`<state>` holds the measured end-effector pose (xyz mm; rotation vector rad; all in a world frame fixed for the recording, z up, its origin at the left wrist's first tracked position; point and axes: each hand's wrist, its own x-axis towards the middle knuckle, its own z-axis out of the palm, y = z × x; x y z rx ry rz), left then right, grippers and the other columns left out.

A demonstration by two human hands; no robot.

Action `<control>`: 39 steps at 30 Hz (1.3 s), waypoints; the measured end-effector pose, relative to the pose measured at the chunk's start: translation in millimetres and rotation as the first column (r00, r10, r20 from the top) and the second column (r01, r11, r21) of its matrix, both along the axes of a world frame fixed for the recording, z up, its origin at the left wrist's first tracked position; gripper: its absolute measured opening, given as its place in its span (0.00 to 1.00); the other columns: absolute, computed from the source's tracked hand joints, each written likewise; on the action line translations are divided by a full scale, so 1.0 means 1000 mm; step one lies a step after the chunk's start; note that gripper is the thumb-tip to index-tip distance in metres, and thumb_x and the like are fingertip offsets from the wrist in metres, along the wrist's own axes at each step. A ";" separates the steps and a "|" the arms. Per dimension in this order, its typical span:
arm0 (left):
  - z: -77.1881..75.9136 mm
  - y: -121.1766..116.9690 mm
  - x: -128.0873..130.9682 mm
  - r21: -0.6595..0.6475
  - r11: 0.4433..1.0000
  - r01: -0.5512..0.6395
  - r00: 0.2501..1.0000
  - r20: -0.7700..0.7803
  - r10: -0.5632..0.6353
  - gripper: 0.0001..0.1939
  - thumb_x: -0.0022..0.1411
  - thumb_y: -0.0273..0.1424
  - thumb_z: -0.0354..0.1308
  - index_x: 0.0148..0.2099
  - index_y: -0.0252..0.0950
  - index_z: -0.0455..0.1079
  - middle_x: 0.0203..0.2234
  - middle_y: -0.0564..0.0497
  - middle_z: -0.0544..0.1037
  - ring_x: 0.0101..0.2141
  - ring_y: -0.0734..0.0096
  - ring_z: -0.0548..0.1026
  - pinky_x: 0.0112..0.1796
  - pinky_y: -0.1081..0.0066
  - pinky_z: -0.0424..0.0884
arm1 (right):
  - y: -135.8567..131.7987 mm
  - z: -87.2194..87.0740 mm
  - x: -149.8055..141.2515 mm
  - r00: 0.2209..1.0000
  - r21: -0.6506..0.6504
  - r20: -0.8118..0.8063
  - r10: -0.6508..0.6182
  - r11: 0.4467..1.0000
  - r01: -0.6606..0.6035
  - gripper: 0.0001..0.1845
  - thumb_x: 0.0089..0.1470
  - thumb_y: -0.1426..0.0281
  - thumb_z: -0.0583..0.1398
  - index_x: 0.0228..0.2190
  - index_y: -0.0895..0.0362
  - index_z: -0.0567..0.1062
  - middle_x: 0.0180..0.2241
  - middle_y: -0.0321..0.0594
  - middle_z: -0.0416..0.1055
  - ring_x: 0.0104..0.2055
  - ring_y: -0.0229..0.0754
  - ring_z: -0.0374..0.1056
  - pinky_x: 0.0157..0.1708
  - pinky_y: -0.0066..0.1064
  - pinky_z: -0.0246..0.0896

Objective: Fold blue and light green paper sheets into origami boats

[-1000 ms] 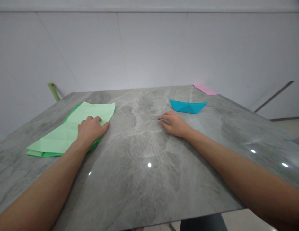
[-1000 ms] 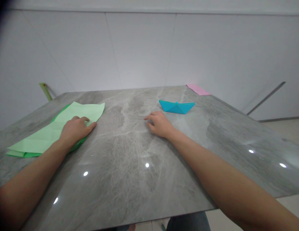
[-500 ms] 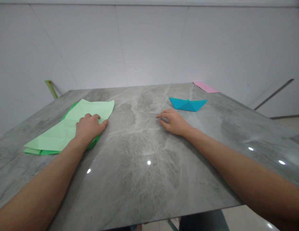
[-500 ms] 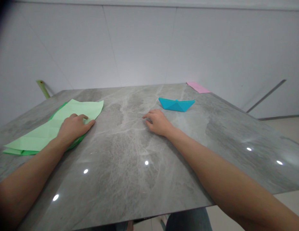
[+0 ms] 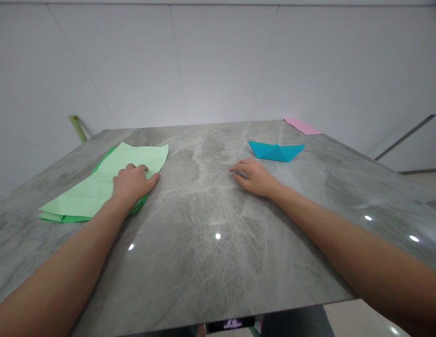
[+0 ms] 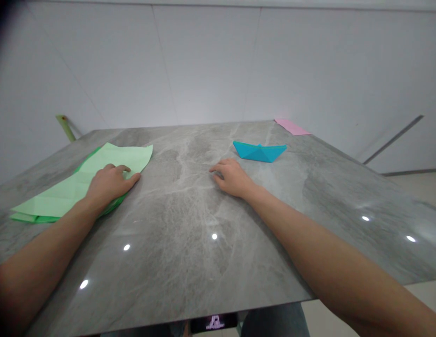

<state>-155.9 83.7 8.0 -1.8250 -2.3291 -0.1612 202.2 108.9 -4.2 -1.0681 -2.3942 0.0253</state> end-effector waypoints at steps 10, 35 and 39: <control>0.007 -0.004 0.001 -0.003 1.000 0.004 1.000 0.016 -0.004 0.30 0.59 0.51 0.48 0.48 0.32 0.75 0.44 0.32 0.75 0.44 0.40 0.74 0.43 0.51 0.68 | -0.002 0.001 -0.001 1.000 -0.016 0.018 0.002 1.000 -0.002 0.13 0.54 0.74 0.58 0.40 0.60 0.80 0.40 0.48 0.77 0.46 0.50 0.71 0.50 0.41 0.62; 0.038 -0.041 0.080 0.442 0.729 0.522 0.851 -0.328 -0.411 0.18 0.68 0.37 0.50 0.29 0.34 0.71 0.26 0.46 0.74 0.30 0.62 0.72 0.31 0.66 0.63 | -0.047 0.020 -0.036 0.914 -0.632 -0.402 -0.048 0.738 -0.239 0.15 0.58 0.60 0.57 0.36 0.58 0.79 0.34 0.41 0.78 0.36 0.42 0.72 0.35 0.31 0.66; 0.022 -0.064 0.150 0.431 0.510 0.744 0.657 -0.334 -0.676 0.17 0.68 0.30 0.49 0.27 0.35 0.68 0.23 0.47 0.71 0.27 0.65 0.70 0.31 0.65 0.65 | -0.059 0.015 -0.053 0.616 -0.696 -0.711 -0.340 0.468 -0.545 0.19 0.54 0.54 0.60 0.35 0.57 0.75 0.36 0.42 0.77 0.36 0.41 0.73 0.33 0.28 0.69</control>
